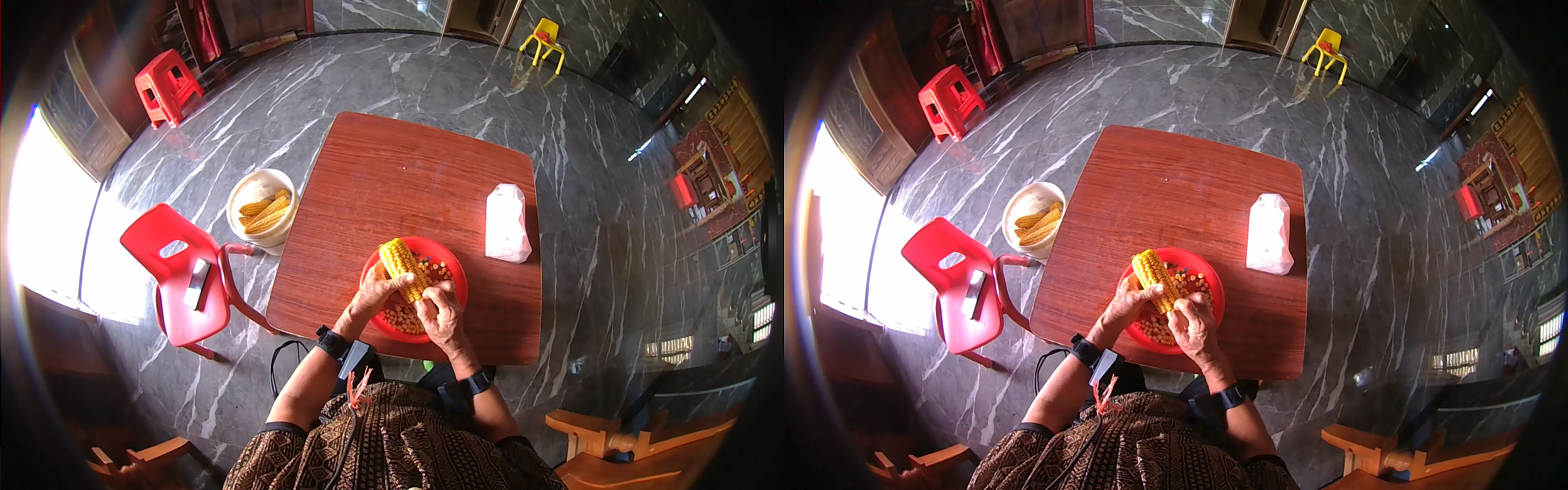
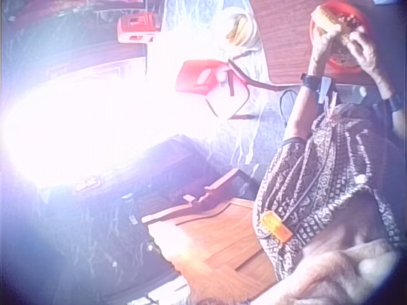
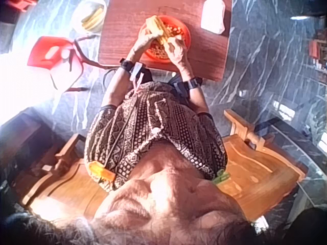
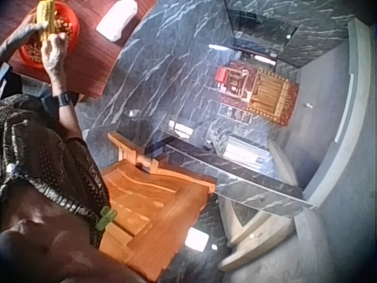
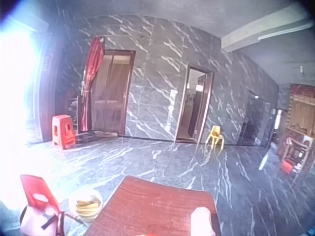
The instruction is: Shelling kernels of corn from the cob by hand into a plate.
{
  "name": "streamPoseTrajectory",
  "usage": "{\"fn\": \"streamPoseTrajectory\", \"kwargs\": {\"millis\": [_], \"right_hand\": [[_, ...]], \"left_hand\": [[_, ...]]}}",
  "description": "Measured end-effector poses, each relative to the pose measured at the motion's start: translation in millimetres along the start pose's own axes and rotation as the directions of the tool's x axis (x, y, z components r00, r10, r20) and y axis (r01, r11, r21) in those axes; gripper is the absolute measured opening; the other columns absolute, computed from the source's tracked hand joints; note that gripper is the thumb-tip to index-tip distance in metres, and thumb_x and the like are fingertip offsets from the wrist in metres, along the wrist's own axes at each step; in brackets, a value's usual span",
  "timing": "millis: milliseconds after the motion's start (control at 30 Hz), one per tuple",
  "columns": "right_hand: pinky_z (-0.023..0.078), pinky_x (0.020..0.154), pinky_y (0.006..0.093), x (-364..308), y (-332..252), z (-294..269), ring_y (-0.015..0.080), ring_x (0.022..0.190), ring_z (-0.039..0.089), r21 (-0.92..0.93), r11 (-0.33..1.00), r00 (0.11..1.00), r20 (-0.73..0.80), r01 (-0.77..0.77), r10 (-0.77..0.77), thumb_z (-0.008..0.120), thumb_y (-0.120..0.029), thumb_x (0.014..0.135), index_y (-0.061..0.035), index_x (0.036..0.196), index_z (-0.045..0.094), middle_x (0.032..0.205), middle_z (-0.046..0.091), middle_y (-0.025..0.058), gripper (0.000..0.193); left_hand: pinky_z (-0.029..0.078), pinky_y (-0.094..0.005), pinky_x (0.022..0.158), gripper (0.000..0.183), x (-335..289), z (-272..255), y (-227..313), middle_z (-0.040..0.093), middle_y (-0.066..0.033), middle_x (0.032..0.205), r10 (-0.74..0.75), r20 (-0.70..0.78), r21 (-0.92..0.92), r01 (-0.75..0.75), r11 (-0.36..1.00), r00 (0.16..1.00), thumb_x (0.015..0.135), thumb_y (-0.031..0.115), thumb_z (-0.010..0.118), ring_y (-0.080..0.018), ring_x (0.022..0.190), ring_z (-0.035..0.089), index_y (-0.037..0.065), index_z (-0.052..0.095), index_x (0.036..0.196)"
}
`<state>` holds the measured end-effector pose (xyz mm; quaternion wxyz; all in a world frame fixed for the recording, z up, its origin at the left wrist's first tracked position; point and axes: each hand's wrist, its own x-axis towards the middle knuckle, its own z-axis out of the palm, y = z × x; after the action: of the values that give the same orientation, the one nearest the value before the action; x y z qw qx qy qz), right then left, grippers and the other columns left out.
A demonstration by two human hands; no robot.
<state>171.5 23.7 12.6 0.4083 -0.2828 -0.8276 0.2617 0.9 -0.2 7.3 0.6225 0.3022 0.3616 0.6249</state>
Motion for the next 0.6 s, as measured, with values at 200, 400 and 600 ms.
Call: {"fn": "streamPoseTrajectory", "kwargs": {"millis": [200,400,600], "right_hand": [[0.044,0.069,0.042,1.4,-0.7,-0.2,0.0332,0.079,0.052,-0.005,1.0,0.999,0.039,-0.014,0.015,0.058,-0.005,0.079,-0.0037,0.092,0.049,0.085,0.048,0.015,0.016],[0.044,0.069,0.044,1.2,-0.7,2.7,0.0353,0.079,0.051,-0.007,0.999,0.998,0.046,-0.039,0.039,0.056,-0.003,0.079,-0.0031,0.091,0.047,0.085,0.047,0.0163,0.015],[0.041,0.065,0.0457,-12.7,32.9,15.4,0.0389,0.073,0.049,-0.161,0.986,0.999,-0.018,-0.031,0.029,0.047,-0.01,0.087,-0.001,0.086,0.045,0.078,0.046,0.0202,0.009]], "left_hand": [[0.053,-0.0267,0.067,0.04,-0.3,-2.0,-1.9,0.061,-0.0045,0.094,-0.011,0.008,-0.017,0.011,1.0,1.0,0.078,0.018,0.072,-0.0145,0.083,0.06,0.004,0.052,0.109],[0.054,-0.0273,0.068,0.044,-3.6,0.6,4.2,0.062,-0.0059,0.097,-0.035,0.0,-0.02,0.035,0.999,0.999,0.078,0.018,0.072,-0.016,0.086,0.061,0.003,0.05,0.112],[0.055,-0.0284,0.065,0.049,1.1,-4.7,-6.8,0.061,-0.0075,0.101,-0.008,0.005,0.034,0.008,0.999,1.0,0.077,0.021,0.072,-0.0172,0.088,0.061,0.003,0.048,0.117]]}}
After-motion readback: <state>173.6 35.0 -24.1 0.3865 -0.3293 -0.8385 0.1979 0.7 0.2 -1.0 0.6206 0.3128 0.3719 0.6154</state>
